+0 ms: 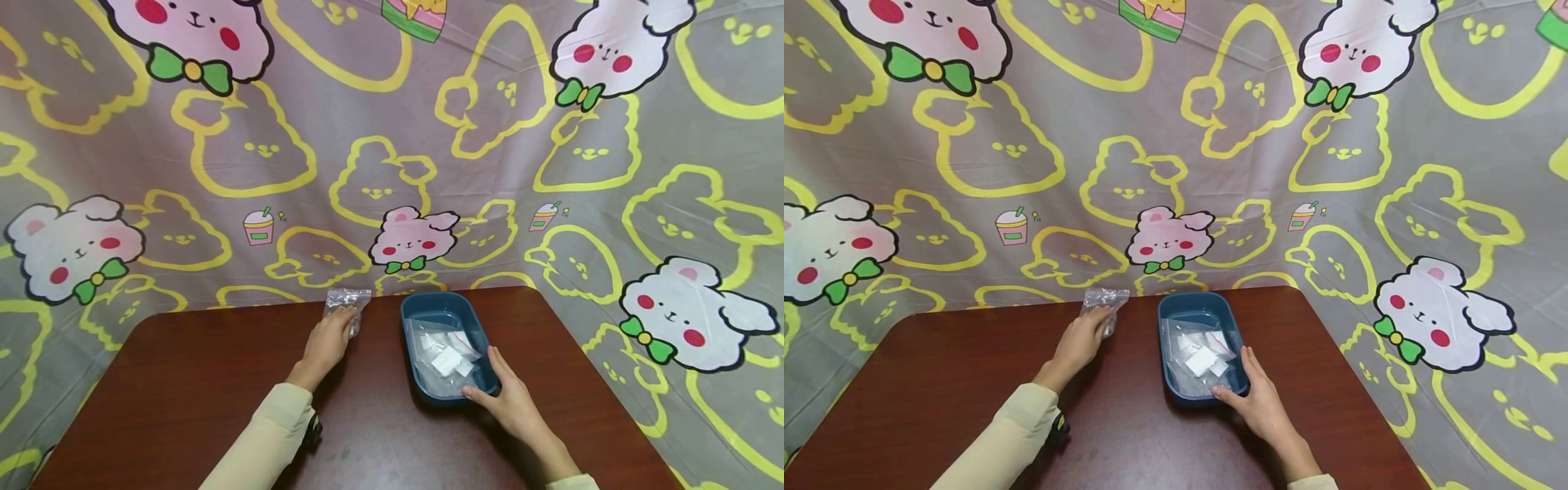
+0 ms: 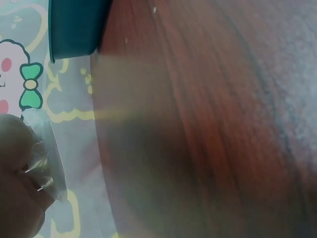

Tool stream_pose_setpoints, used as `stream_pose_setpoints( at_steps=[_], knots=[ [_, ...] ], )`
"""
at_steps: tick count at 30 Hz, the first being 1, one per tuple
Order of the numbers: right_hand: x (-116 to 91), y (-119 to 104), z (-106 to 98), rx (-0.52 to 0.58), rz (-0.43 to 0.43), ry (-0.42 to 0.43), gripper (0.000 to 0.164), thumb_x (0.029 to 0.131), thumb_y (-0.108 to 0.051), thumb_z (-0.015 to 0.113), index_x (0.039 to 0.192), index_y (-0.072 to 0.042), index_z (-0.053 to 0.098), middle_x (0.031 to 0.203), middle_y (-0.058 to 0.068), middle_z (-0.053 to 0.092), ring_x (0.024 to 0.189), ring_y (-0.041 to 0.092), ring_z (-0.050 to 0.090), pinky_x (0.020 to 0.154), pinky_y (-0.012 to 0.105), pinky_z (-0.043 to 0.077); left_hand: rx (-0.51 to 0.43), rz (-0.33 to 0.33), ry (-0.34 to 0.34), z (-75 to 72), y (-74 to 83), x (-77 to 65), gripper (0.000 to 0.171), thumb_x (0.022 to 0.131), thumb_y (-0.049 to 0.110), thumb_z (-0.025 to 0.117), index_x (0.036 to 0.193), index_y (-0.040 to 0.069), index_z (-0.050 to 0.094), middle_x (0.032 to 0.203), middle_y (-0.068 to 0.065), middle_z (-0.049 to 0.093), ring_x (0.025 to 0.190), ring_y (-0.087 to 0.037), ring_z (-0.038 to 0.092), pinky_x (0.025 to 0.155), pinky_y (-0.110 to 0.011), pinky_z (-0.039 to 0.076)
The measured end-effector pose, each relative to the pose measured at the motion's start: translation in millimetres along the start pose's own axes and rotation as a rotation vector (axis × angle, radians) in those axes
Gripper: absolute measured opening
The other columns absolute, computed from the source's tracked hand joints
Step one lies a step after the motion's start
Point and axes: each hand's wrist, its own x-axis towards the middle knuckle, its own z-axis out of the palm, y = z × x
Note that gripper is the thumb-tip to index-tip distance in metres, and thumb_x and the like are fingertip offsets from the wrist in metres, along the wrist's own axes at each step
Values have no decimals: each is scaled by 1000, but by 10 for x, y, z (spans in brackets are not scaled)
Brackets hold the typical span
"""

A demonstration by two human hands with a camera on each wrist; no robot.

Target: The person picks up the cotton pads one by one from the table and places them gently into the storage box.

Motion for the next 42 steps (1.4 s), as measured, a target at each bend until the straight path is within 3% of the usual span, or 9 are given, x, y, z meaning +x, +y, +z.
stream_pose_setpoints(
  at_steps=[14,42],
  knots=[
    [8,0,7,4,15,-5,106,83,-48,81,155,7,26,160,27,24,146,44,26,114,59,28,-25,27,-14,-51,146,59,30,101,11,60,129,4,67,136,-13,62,130,-34,55,110,-51,41],
    [9,-13,-18,-1,42,-21,106,83,-48,80,156,5,25,161,27,23,146,43,25,115,58,27,-60,90,-15,33,456,140,29,102,10,59,129,6,68,135,-12,64,130,-32,55,110,-50,41]
  ],
)
